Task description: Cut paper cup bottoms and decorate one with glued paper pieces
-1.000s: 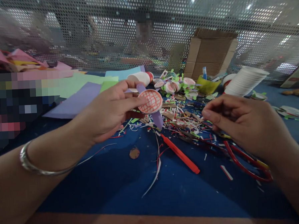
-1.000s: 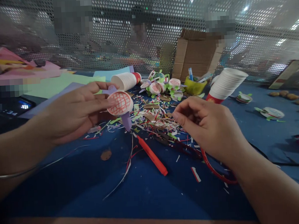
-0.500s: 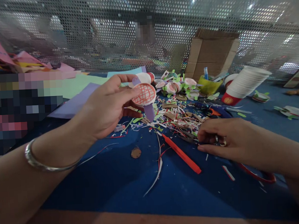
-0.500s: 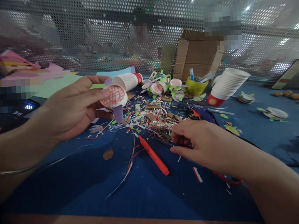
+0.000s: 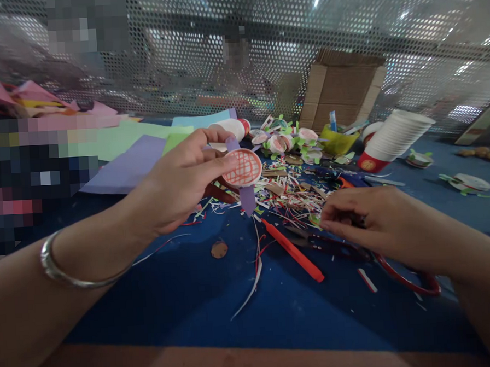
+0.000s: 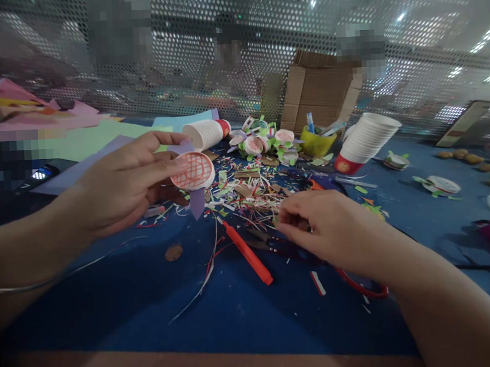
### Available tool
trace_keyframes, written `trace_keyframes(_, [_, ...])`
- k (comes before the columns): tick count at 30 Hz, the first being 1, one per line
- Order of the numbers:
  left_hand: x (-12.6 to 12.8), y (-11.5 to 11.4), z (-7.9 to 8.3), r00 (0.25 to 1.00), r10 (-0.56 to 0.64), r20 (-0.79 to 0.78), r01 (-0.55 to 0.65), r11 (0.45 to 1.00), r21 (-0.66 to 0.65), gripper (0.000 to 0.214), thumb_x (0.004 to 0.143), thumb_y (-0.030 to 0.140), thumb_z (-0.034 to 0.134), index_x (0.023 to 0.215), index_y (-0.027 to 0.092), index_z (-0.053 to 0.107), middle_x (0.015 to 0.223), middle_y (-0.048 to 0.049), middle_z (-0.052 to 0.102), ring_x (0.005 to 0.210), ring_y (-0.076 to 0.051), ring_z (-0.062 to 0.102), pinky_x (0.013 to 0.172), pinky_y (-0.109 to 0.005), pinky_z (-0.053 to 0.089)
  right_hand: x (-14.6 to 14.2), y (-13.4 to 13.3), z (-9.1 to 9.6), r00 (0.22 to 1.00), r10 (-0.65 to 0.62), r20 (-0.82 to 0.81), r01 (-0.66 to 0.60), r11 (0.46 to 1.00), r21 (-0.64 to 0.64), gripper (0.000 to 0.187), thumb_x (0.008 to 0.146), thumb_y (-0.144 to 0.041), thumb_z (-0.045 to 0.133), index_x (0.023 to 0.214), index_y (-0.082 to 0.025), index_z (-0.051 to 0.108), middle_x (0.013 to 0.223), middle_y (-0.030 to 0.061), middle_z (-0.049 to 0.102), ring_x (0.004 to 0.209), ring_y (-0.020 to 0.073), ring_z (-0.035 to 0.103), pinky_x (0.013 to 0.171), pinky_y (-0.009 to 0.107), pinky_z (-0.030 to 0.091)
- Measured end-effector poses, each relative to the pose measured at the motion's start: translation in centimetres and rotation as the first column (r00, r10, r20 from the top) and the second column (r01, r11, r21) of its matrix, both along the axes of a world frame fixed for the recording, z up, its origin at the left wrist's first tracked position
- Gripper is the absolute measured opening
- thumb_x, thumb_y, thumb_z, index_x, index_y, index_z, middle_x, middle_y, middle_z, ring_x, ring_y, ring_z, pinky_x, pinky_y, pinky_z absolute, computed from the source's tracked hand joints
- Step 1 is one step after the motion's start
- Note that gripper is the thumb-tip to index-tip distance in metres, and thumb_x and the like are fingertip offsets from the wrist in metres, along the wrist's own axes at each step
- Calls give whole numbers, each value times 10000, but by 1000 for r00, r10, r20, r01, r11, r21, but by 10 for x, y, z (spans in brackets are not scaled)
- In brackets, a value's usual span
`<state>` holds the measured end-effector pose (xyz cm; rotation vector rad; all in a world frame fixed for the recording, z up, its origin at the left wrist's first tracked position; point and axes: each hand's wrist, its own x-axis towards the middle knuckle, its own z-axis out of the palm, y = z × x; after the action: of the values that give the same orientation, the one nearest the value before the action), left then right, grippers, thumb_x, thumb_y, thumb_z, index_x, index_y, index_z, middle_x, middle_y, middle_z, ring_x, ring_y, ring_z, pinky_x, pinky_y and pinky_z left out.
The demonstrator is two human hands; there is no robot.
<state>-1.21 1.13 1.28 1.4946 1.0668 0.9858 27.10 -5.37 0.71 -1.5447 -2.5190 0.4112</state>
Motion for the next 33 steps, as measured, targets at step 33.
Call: trace_keyframes(33, [82, -2, 9, 468, -255, -846, 771, 586, 250, 132, 872, 196, 647, 923, 198, 769, 954, -51, 759, 983, -236, 671, 870, -338, 454, 9, 2, 10, 826, -287, -486, 513, 739, 437, 115, 859, -260, 728, 924, -191, 793, 777, 14, 756, 674, 151, 645, 653, 297, 477])
